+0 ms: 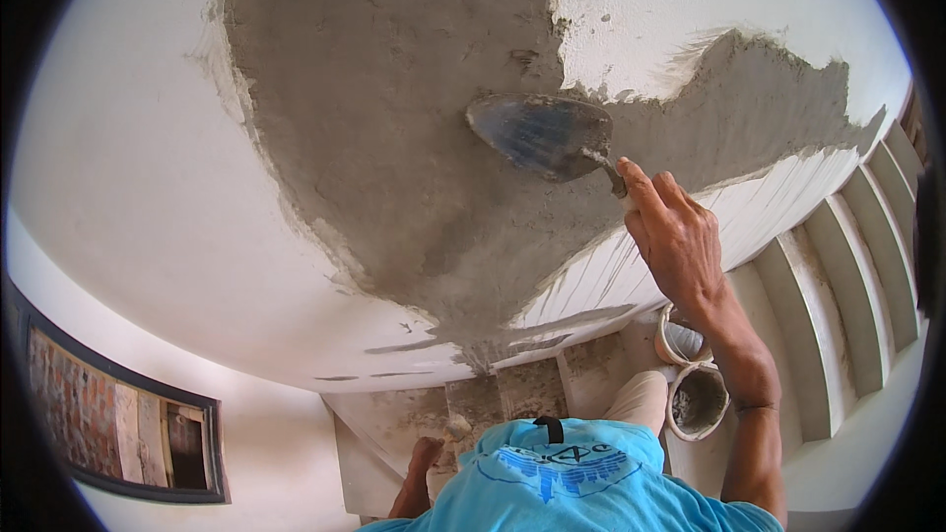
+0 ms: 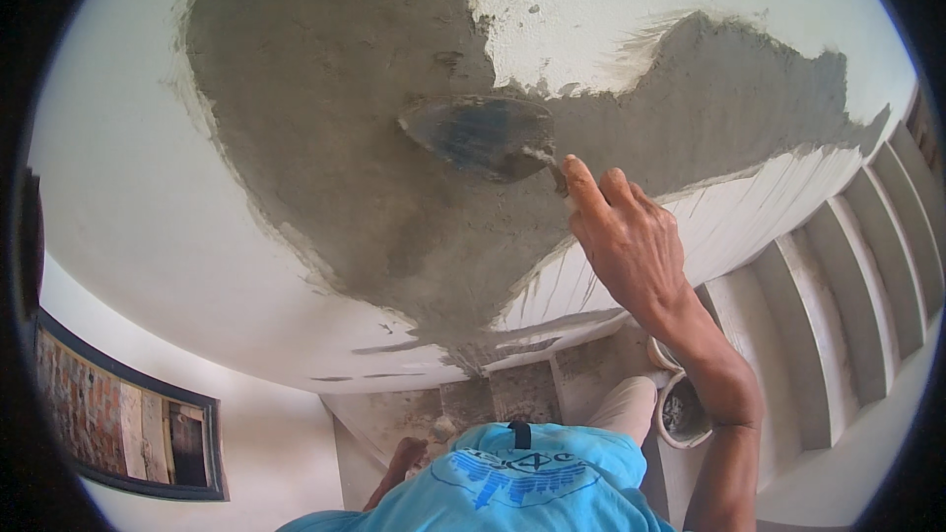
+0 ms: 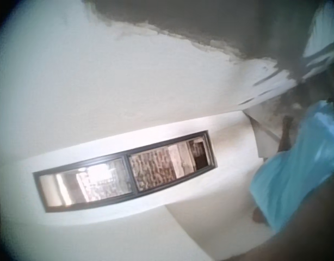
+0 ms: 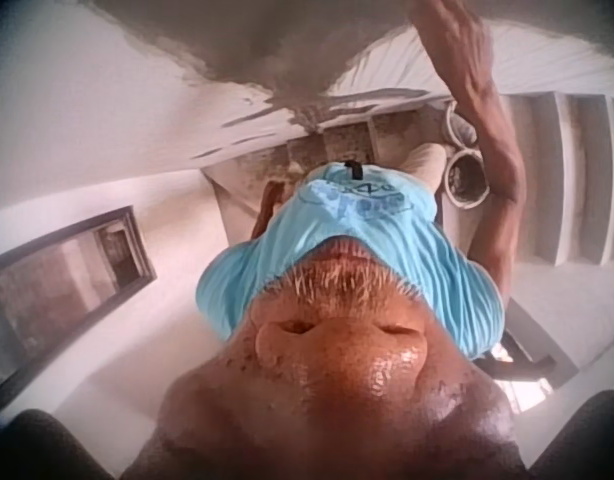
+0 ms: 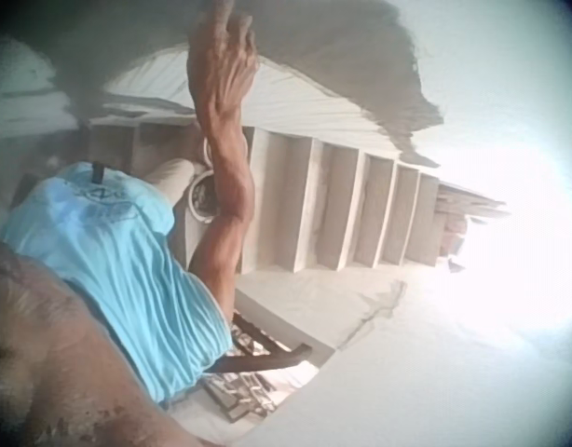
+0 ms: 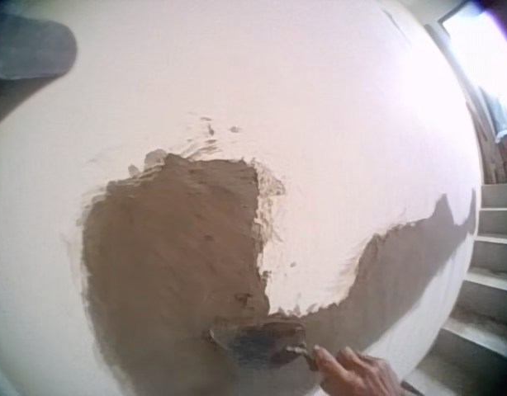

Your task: The person applies plaster to a curved wall under a spiral staircase using a trowel and a brush. They repeatedly scoop plaster from buckets, spread it on the wall, and smooth the surface.

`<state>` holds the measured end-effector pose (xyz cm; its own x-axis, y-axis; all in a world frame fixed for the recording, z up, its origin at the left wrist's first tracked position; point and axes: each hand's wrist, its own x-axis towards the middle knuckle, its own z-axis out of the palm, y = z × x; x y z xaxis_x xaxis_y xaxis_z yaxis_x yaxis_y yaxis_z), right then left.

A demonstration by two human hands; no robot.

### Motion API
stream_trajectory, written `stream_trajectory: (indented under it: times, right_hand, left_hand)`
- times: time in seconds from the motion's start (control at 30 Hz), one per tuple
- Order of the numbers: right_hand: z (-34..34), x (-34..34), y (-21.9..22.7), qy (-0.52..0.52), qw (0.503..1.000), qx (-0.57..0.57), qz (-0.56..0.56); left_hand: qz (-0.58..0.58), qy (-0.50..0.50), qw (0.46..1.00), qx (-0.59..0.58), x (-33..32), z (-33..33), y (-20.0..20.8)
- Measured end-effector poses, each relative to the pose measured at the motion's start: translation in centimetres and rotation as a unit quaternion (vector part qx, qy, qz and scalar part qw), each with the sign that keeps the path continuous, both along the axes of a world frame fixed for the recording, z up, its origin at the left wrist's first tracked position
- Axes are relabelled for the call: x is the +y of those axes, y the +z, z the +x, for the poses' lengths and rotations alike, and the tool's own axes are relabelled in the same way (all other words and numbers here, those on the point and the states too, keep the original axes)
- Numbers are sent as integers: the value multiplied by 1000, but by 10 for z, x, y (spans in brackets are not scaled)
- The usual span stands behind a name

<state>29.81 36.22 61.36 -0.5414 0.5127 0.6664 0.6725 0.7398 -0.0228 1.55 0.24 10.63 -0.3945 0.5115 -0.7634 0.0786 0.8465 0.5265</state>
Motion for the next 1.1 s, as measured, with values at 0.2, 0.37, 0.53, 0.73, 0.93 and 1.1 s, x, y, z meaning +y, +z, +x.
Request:
stream_trajectory:
  times: [0.2,0.37,0.53,0.73,0.93,1.1]
  right_hand:
    - [27,-10,-26,-51,997,41,-26]
    - [20,-15,-7,-18,991,122,-50]
    - [-3,-11,5,-31,993,111,-27]
    - [23,-15,-29,-86,989,87,-76]
    - [30,-26,-29,5,976,162,-145]
    - [-1,-16,-10,23,980,181,-84]
  left_hand:
    - [50,-64,997,9,-12,-5,-69]
    - [54,-149,984,81,-35,-21,-80]
    - [9,-58,998,14,0,-6,-30]
    - [74,-21,997,-24,-1,0,-41]
    - [180,-195,961,83,-2,-13,-12]
    - [208,13,977,-56,35,-7,91]
